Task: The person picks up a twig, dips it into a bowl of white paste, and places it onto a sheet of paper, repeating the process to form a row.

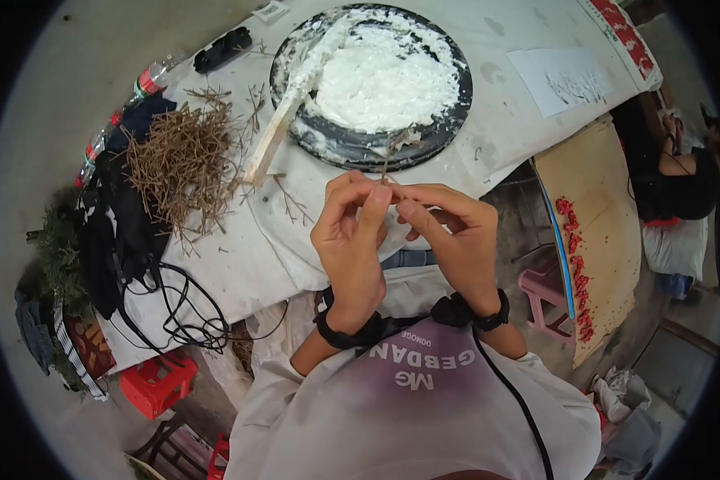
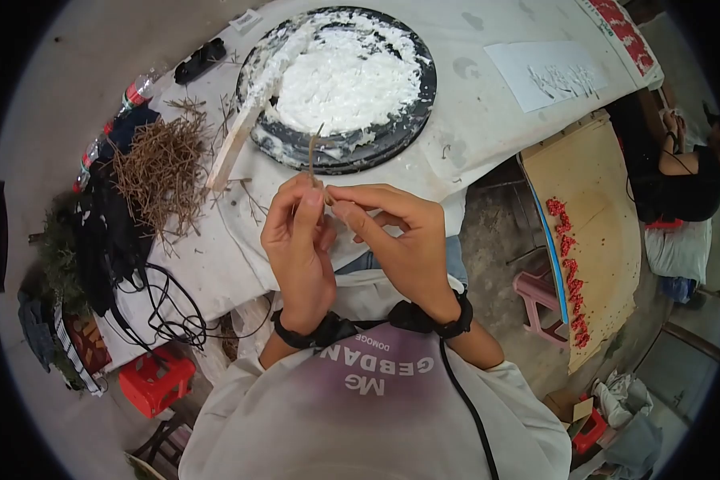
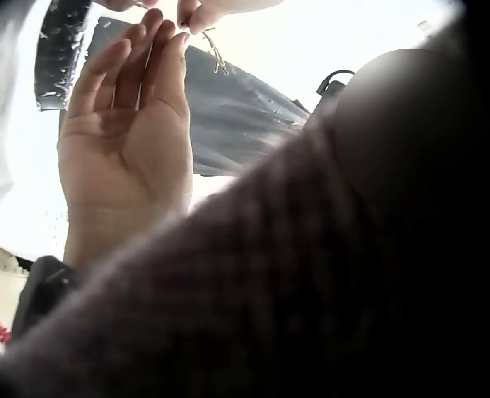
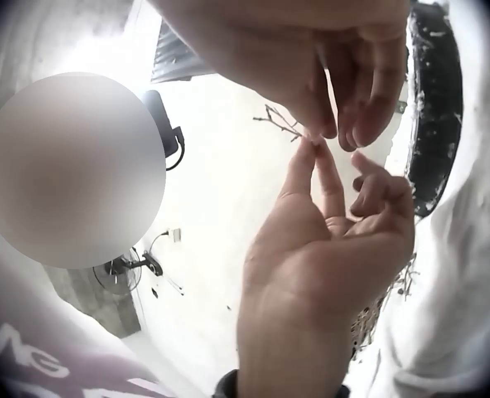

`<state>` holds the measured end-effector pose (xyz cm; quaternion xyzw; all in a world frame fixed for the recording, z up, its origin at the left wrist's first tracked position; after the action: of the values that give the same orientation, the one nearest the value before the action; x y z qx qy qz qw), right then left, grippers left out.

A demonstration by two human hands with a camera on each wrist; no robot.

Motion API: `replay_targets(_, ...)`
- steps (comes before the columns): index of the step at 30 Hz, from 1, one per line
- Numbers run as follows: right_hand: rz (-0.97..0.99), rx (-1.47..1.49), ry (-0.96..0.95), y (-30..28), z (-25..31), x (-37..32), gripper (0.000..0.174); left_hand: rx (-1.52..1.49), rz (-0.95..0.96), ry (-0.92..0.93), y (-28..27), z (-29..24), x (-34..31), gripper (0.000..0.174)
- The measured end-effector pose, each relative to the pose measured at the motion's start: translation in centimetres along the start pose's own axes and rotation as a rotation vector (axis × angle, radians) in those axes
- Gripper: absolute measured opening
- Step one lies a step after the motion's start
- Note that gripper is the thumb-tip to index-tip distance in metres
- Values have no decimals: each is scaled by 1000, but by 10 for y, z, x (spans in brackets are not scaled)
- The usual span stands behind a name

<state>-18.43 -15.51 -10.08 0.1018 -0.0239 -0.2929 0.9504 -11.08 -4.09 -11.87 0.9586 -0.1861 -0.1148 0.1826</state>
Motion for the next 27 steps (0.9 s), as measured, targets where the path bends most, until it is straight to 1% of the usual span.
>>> replay_targets(4, 32, 161, 130, -5, -13, 1, 22, -64, -36, -83, 4, 16, 0, 10)
replay_targets(6, 66, 280, 213, -6, -18, 2, 21, -36, -26, -70, 1, 20, 0, 11)
replay_targets(9, 64, 334, 250, -7, -21, 1, 19, 23, 1, -46, -2, 25, -2, 12)
replay_targets(10, 60, 359, 264, -8, -21, 1, 18, 18, -18, -37, -2, 26, -2, 13)
replay_targets(13, 41, 330, 266, -10, -19, 2, 17, -2, -50, -17, 0, 27, 2, 13)
replay_targets(15, 37, 311, 271, -13, -18, 1, 16, -12, -23, -72, -1, 23, 6, 12)
replay_targets(16, 39, 254, 262, -15, -17, 0, 16, -13, -12, -101, -1, 23, 6, 12)
replay_targets(18, 45, 142, 244, -18, -15, -2, 16, 10, 10, -88, -2, 23, 7, 12)
replay_targets(19, 49, 142, 250, -17, -14, -2, 16, 35, 34, -76, -3, 24, 6, 13)
replay_targets(22, -61, 181, 204, -16, -10, -1, 17, 41, 57, -67, -3, 22, 6, 13)
replay_targets(23, -61, 179, 205, -17, -11, 0, 17, 20, 66, -70, -2, 21, 6, 13)
replay_targets(26, 30, 345, 399, -22, -20, 0, 18, -28, 86, -78, 1, 23, 7, 13)
replay_targets(27, 23, 336, 395, -23, -20, 0, 18, -43, 91, -81, 1, 23, 8, 13)
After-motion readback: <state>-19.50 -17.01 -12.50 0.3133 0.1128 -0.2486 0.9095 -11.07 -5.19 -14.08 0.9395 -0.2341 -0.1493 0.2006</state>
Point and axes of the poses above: each hand's wrist, its own x-axis towards the middle knuckle, its own y-axis out of the palm, z = x × y, the point moved 4 cm from there along x, towards the middle knuckle, and after that the axes turned 11 degrees about x, right-handed, at the moved point
